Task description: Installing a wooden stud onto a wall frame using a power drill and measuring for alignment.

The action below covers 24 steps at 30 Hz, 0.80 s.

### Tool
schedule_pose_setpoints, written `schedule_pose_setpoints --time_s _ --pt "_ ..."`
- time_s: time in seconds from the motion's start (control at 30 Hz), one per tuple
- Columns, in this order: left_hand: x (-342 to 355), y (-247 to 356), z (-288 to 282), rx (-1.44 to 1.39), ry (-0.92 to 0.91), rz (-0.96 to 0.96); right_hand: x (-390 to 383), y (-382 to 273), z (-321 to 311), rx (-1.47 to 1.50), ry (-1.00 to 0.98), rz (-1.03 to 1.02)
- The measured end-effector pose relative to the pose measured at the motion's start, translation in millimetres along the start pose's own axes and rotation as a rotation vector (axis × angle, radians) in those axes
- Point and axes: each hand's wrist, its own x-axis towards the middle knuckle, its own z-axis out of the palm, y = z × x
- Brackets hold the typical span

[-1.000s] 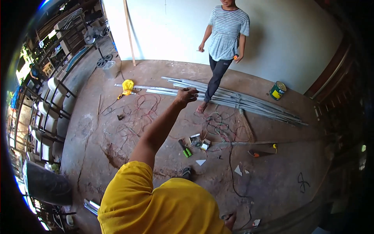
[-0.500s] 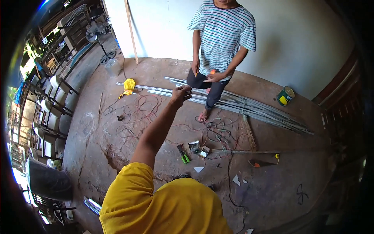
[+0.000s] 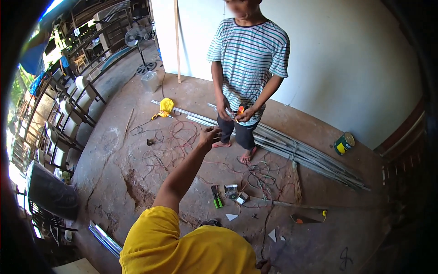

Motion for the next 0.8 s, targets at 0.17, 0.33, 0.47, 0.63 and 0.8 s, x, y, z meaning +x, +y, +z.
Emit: schedule_pose_setpoints --time_s 0.17,0.33,0.47,0.63,0.8 --pt "3.2 3.6 -24.0 0.029 0.027 0.037 13.1 17.1 36.2 -0.002 -0.056 0.015" --pt "-6.3 19.4 -14.6 0.157 0.254 0.076 15.2 32.7 60.3 0.038 -0.076 0.011" --pt "-9.2 18.2 -29.3 0.408 0.286 0.174 14.5 39.8 70.6 0.051 -0.087 0.009" --pt "-10.8 17.1 -45.4 0.551 0.315 0.216 20.2 37.7 97.4 0.058 -0.121 -0.031" --pt "-10.0 1.3 -103.5 0.538 0.345 0.277 28.0 24.4 111.8 0.009 -0.168 -0.047"
